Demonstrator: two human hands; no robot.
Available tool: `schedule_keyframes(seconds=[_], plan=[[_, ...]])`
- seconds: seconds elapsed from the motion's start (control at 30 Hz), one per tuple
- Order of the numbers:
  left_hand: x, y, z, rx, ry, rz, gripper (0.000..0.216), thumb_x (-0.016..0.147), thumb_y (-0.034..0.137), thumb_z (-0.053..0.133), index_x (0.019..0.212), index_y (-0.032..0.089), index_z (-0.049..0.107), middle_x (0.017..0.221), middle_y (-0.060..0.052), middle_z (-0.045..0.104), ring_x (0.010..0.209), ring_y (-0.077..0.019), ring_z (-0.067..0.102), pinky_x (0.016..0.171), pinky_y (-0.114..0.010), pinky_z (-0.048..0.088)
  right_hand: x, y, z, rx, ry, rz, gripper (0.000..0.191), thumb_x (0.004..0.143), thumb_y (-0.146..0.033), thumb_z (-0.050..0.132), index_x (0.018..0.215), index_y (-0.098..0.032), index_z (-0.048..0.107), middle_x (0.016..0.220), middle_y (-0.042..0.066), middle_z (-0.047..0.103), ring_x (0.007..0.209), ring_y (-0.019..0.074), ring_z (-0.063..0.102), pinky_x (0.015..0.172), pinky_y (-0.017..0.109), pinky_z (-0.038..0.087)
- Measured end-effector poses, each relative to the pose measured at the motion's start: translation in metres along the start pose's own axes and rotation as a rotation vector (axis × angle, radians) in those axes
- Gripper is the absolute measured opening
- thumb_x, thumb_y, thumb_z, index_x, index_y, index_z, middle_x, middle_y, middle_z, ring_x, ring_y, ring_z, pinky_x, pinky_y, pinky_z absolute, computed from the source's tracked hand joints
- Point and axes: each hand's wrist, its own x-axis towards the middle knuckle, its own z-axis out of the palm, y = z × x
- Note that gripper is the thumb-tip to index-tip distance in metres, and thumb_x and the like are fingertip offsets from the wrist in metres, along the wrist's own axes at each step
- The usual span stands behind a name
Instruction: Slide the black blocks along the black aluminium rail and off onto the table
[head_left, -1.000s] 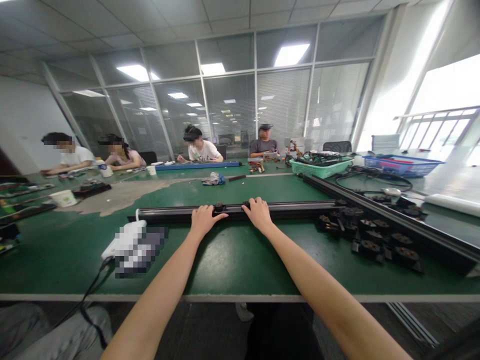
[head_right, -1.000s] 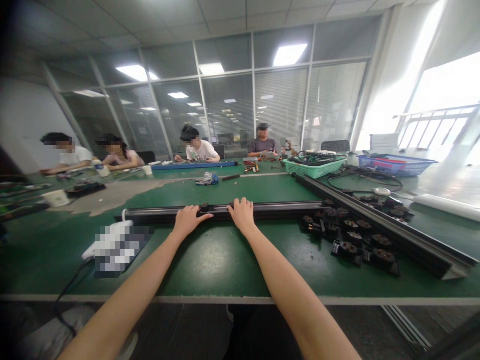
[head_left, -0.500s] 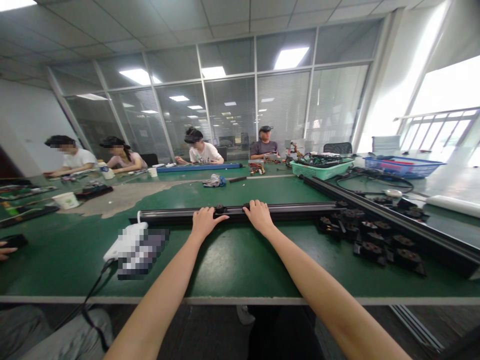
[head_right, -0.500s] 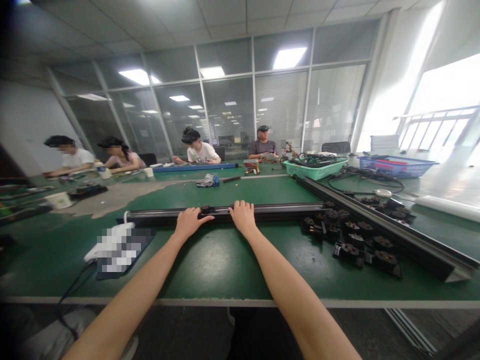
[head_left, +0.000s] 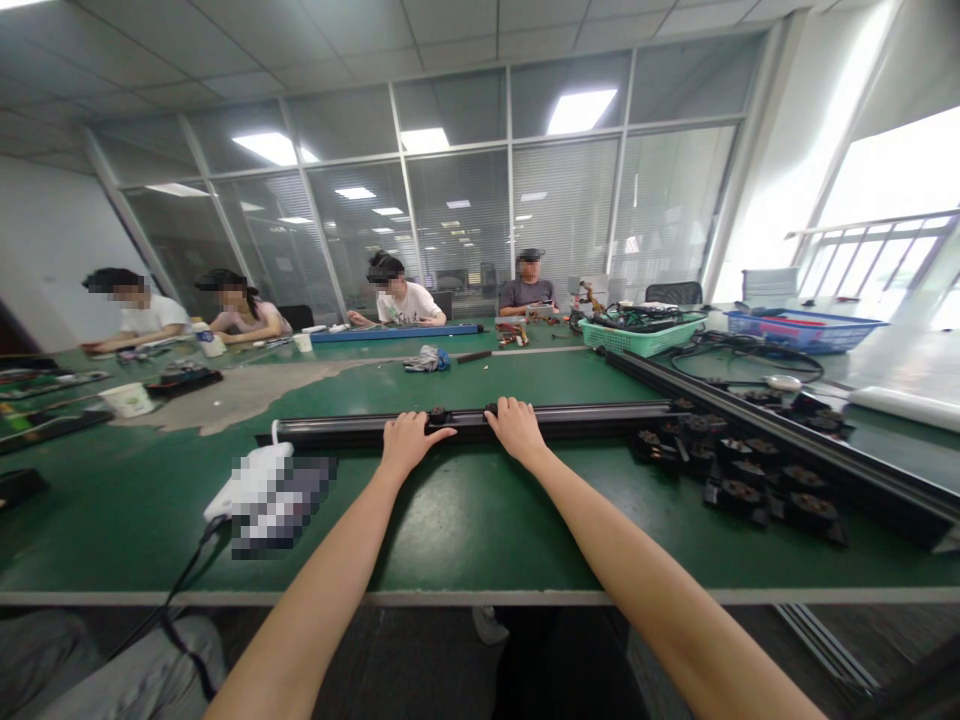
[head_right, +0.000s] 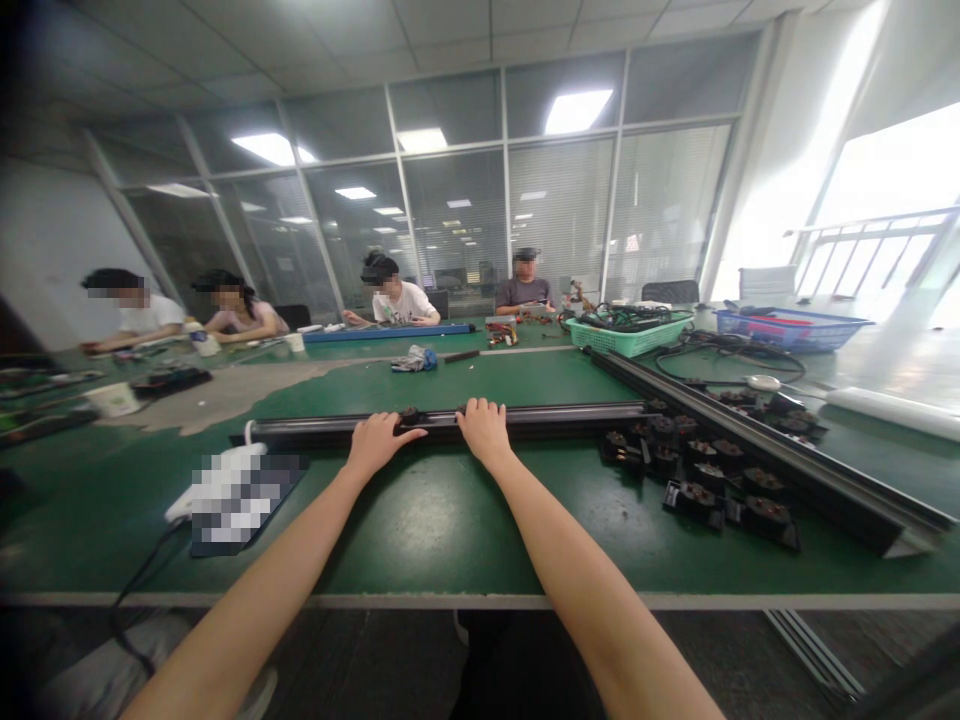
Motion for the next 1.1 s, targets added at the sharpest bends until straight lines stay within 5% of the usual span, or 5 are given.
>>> schedule_keyframes(seconds=[1.1], plan=[[0.0014,-0.0016,0.0045,-0.008,0.021,0.010,0.075,0.084,0.085,0.037,0.100,0.019,0.069,0.111,-0.015,0.071,0.110,-0.0319,0.061,0.090,-0.040,0.043,-0.0008,-0.0020,-0.0037,0.022,-0.028,-0.007,0.036,0.105,-0.039,0.036,0.118,-0.011,0.054,0.121,0.019,0.062,0.113,0.0295,0.060,0.107,0.055,0.039]])
